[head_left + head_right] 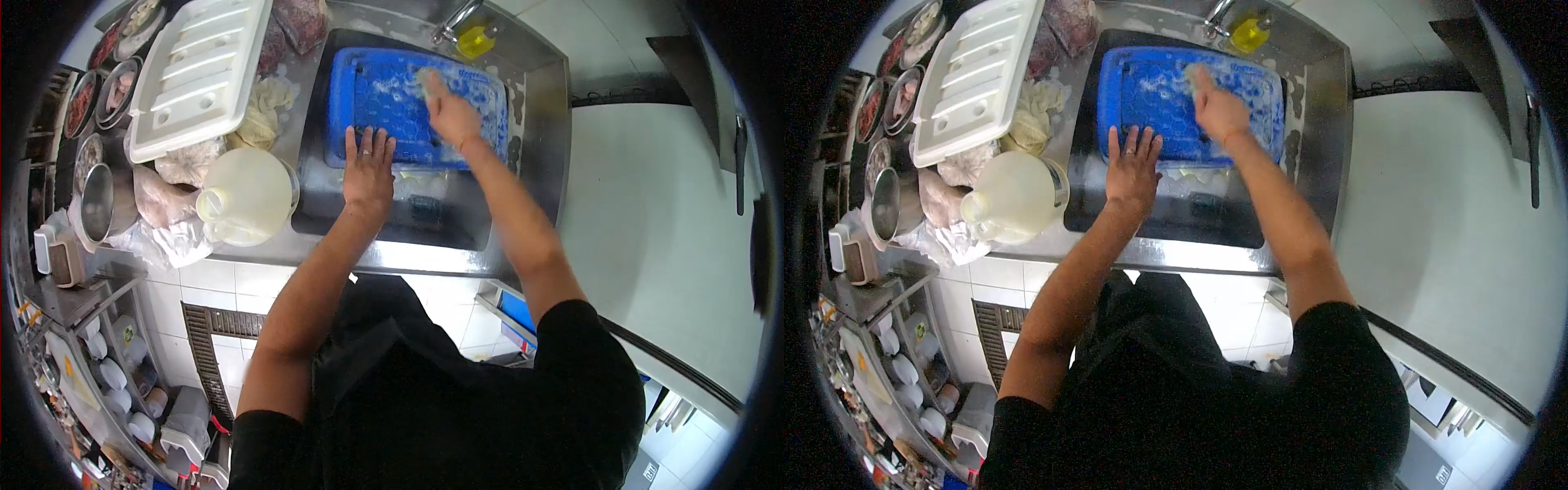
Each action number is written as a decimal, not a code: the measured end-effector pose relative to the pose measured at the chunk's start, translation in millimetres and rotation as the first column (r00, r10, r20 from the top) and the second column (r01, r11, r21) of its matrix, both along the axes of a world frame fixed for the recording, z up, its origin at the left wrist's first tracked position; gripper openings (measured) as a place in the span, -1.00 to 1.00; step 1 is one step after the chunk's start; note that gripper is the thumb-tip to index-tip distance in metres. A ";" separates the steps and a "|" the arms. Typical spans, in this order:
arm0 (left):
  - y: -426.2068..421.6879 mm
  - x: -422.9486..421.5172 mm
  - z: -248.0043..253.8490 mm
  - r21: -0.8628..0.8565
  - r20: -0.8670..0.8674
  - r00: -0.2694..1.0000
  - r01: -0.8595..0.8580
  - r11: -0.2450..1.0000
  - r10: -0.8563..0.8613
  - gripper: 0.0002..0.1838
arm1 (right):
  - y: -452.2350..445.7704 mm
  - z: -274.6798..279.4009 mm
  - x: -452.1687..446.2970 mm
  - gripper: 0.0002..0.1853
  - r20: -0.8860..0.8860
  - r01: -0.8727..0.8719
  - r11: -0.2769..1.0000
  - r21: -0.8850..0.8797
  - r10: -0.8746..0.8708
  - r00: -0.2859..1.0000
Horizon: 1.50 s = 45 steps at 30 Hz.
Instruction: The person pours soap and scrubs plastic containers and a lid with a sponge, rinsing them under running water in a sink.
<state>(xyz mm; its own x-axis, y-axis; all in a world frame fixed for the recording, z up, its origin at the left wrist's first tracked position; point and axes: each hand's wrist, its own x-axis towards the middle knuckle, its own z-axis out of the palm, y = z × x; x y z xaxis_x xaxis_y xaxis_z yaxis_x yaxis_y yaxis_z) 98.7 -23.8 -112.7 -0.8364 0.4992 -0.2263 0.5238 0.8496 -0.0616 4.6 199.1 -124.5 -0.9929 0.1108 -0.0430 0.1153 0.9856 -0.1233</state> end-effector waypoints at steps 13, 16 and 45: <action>-47.1 24.2 -38.8 0.734 0.180 0.892 -0.402 0.547 0.414 0.08 | -15.0 28.2 -52.5 -0.47 0.090 -0.040 0.993 -0.112 0.051 0.995; -49.1 22.5 -84.1 0.817 0.398 0.747 -0.553 0.166 0.533 0.17 | -84.8 15.6 -60.0 -0.48 0.095 -0.051 0.994 -0.093 0.060 0.994; -41.0 -44.7 -75.5 0.742 0.508 0.763 -0.623 0.246 0.400 0.04 | -92.0 10.6 -100.4 -0.37 0.078 -0.076 0.997 -0.012 0.077 0.994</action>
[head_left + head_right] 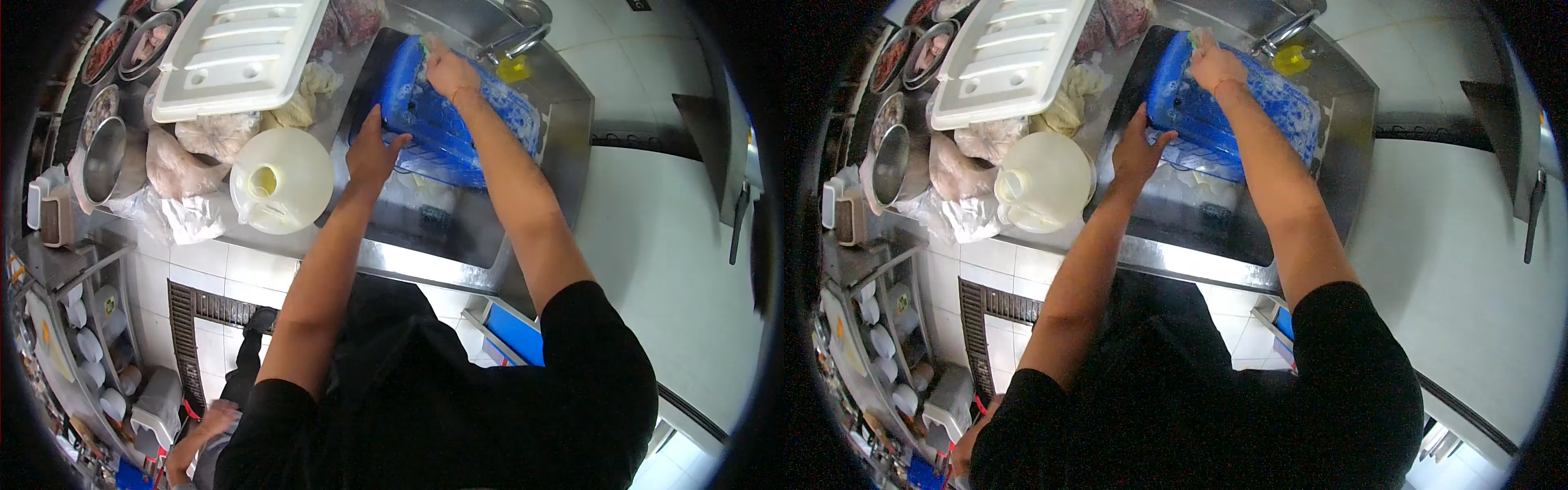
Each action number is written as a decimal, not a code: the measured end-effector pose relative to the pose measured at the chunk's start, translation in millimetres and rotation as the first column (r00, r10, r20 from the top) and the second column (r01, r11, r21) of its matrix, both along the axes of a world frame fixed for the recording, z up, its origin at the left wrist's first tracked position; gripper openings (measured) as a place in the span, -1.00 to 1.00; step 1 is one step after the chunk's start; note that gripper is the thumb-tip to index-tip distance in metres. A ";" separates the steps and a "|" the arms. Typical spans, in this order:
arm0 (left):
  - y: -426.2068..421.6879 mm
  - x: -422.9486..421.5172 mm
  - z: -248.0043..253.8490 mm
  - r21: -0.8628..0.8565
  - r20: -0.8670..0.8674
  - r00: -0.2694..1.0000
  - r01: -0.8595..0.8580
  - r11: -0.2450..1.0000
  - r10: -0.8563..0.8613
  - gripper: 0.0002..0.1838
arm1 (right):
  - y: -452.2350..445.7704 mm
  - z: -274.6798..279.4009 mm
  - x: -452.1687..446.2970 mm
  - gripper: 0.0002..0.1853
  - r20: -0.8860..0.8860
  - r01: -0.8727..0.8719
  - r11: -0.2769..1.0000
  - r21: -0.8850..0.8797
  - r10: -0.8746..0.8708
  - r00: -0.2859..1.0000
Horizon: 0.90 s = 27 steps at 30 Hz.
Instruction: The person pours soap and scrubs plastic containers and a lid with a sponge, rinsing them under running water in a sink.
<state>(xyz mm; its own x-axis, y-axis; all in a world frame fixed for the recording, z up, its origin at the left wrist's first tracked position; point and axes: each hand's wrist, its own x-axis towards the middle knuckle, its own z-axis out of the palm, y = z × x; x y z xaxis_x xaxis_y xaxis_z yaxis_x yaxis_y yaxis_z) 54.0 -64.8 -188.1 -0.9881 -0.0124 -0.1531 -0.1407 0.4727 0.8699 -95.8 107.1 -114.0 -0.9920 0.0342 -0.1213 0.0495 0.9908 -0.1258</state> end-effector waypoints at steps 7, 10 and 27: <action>-9.1 1.2 -2.8 -0.040 -0.032 0.999 -0.005 0.999 0.003 0.04 | -2.5 3.9 41.5 -0.43 0.049 -0.053 0.998 0.040 0.051 0.998; -2.1 -4.2 0.4 -0.033 -0.027 1.000 -0.012 0.999 0.011 0.02 | 14.4 -6.2 -14.0 -0.39 -0.016 0.018 1.000 0.014 -0.018 1.000; -16.1 0.0 -2.8 -0.155 -0.027 0.997 0.071 0.985 -0.076 0.04 | -25.9 9.2 164.5 -0.40 -0.036 -0.197 0.980 -0.016 0.196 0.980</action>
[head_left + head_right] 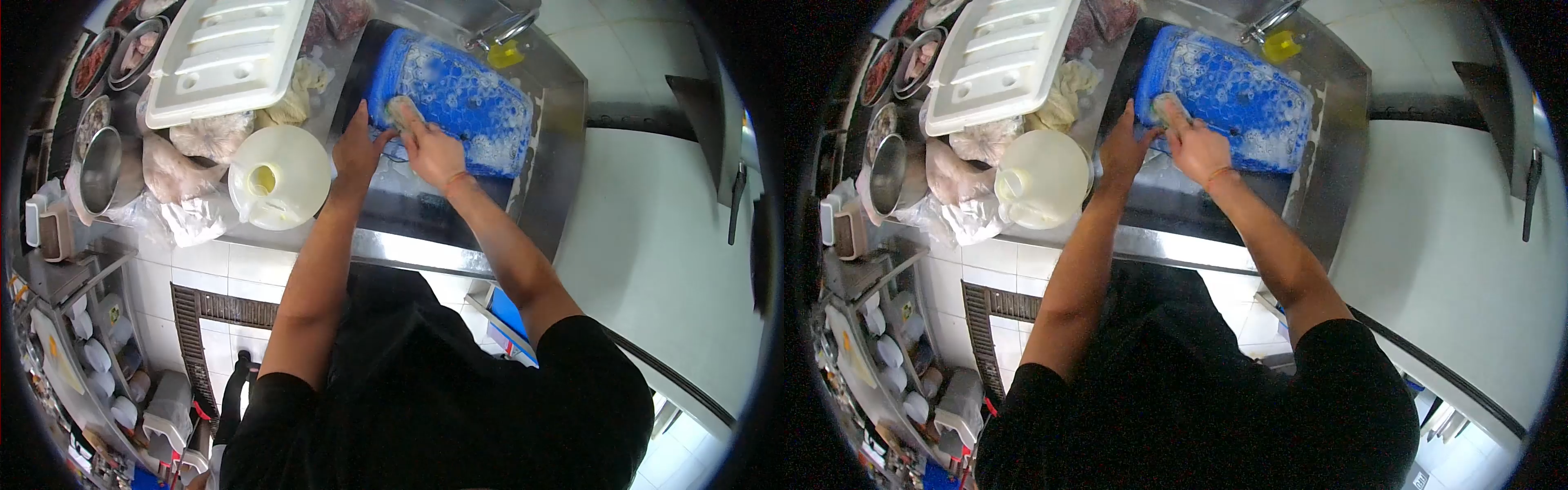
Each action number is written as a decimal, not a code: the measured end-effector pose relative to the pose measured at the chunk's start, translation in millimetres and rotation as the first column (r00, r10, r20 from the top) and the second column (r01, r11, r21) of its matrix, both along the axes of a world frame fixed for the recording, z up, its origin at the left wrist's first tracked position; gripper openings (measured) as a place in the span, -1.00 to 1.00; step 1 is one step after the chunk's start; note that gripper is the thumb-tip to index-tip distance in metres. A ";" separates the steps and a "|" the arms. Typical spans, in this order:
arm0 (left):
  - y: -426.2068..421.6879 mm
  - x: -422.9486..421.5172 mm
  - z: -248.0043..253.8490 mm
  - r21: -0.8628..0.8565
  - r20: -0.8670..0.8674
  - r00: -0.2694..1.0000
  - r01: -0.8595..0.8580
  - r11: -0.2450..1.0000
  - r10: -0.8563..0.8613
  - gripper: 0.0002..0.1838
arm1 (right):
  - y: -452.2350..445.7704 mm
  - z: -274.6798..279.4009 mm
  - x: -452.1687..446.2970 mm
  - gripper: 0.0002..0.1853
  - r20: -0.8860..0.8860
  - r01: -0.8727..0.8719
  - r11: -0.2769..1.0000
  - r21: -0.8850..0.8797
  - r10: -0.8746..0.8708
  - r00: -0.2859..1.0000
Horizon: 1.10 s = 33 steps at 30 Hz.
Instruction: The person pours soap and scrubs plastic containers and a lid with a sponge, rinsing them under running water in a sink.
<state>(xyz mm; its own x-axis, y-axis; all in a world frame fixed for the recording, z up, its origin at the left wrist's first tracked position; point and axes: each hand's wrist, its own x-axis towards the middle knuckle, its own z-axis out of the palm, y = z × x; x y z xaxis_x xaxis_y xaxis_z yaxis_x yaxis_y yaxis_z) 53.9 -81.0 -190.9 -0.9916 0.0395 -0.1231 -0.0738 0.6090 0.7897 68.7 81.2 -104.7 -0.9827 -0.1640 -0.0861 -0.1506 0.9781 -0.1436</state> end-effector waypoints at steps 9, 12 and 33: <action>-2.3 -4.2 10.8 -0.039 0.051 0.998 0.027 0.999 -0.024 0.04 | 7.6 -16.4 6.4 -0.38 -0.055 -0.023 1.000 0.005 0.024 0.998; -2.8 -1.9 7.3 -0.026 0.043 0.999 0.024 0.999 -0.023 0.01 | 11.2 -11.7 -30.3 -0.34 0.046 0.063 0.998 0.015 -0.063 0.997; 21.7 -5.2 10.0 0.472 0.253 0.949 -0.291 0.832 0.188 -0.36 | 2.5 -23.0 -33.6 -0.34 0.033 0.231 0.965 -0.123 -0.229 0.973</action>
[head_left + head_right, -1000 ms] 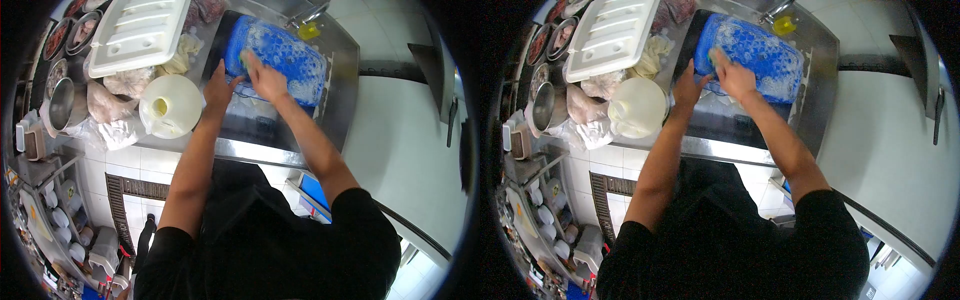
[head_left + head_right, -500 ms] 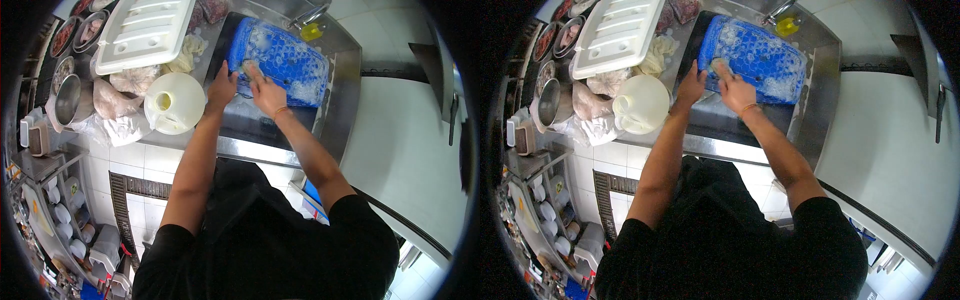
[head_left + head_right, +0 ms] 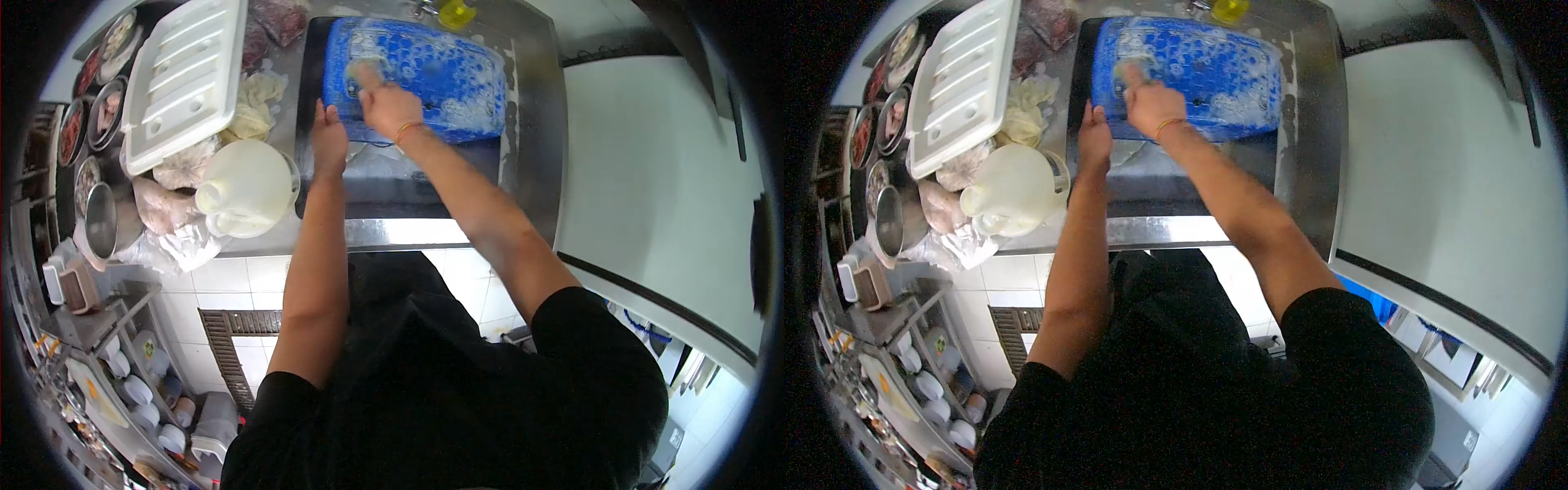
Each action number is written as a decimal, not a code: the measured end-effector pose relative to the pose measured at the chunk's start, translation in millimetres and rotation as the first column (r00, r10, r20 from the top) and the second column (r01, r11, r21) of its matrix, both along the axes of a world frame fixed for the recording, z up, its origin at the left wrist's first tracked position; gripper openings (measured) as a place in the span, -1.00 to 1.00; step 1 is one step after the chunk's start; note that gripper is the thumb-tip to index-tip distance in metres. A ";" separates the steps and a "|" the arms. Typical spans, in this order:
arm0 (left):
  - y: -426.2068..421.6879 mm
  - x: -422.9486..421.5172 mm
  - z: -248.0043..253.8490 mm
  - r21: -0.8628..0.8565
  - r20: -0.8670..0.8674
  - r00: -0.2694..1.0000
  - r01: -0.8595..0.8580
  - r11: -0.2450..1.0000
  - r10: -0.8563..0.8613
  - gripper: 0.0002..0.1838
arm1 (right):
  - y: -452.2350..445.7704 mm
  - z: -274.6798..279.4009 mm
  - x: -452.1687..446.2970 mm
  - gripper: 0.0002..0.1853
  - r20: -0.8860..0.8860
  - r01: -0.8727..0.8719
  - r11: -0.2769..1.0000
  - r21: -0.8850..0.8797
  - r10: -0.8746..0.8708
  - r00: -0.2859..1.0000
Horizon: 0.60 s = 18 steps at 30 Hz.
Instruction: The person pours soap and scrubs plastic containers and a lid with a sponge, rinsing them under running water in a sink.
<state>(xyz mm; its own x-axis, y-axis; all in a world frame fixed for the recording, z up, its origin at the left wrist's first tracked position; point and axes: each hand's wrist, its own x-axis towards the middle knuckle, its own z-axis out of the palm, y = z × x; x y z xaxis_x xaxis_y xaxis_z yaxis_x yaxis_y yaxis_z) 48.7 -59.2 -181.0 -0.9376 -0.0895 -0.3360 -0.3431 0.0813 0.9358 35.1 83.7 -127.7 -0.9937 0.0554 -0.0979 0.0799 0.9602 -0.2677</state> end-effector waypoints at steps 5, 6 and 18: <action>-2.3 -4.8 -15.3 -0.174 -0.006 0.998 0.064 0.983 -0.066 -0.36 | 56.0 6.3 94.0 -0.33 0.054 0.075 0.997 0.017 -0.076 0.996; -3.2 -4.7 -15.0 -0.215 -0.013 0.997 0.077 0.974 -0.081 -0.36 | 81.6 15.9 95.7 -0.31 0.102 0.141 0.990 0.015 -0.142 0.985; -2.1 -7.9 10.3 -0.357 -0.040 0.993 0.087 0.930 -0.108 -0.37 | 103.8 13.6 112.8 -0.26 0.121 0.246 0.968 0.046 -0.250 0.961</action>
